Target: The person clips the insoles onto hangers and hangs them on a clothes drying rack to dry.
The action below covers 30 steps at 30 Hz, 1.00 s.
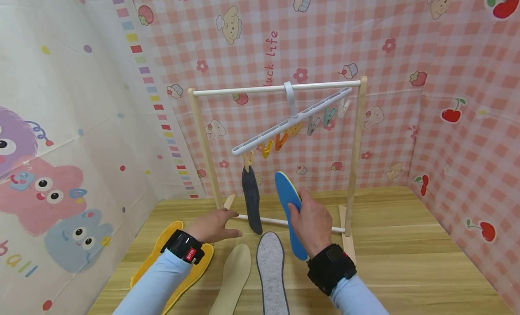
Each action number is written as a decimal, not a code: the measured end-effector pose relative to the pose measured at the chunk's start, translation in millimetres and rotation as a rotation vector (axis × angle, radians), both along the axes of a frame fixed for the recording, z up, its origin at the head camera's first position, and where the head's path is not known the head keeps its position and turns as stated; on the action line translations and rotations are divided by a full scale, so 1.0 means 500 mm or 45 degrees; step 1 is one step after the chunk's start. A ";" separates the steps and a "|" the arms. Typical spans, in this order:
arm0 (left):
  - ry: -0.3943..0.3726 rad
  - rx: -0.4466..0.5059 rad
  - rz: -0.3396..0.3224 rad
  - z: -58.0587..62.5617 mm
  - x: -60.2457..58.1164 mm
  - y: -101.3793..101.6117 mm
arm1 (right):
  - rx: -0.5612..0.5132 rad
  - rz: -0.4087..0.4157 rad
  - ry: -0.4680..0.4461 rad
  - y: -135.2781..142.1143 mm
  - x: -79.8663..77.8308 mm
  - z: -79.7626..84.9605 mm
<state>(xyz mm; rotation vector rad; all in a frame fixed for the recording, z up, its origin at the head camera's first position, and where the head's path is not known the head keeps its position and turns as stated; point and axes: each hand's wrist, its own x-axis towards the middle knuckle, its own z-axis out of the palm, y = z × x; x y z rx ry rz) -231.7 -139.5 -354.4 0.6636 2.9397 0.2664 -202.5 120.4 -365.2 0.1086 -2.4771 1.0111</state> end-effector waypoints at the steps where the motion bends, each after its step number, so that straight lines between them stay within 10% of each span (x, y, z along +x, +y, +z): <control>1: -0.009 0.012 0.003 0.004 -0.006 -0.002 | 0.003 -0.001 0.002 0.000 -0.001 0.001; 11: -0.139 0.096 0.090 0.049 -0.066 -0.025 | -0.001 -0.006 -0.035 0.002 -0.013 -0.001; 30: 0.013 0.125 0.043 0.125 -0.175 -0.034 | -0.022 -0.014 -0.117 0.010 -0.034 0.003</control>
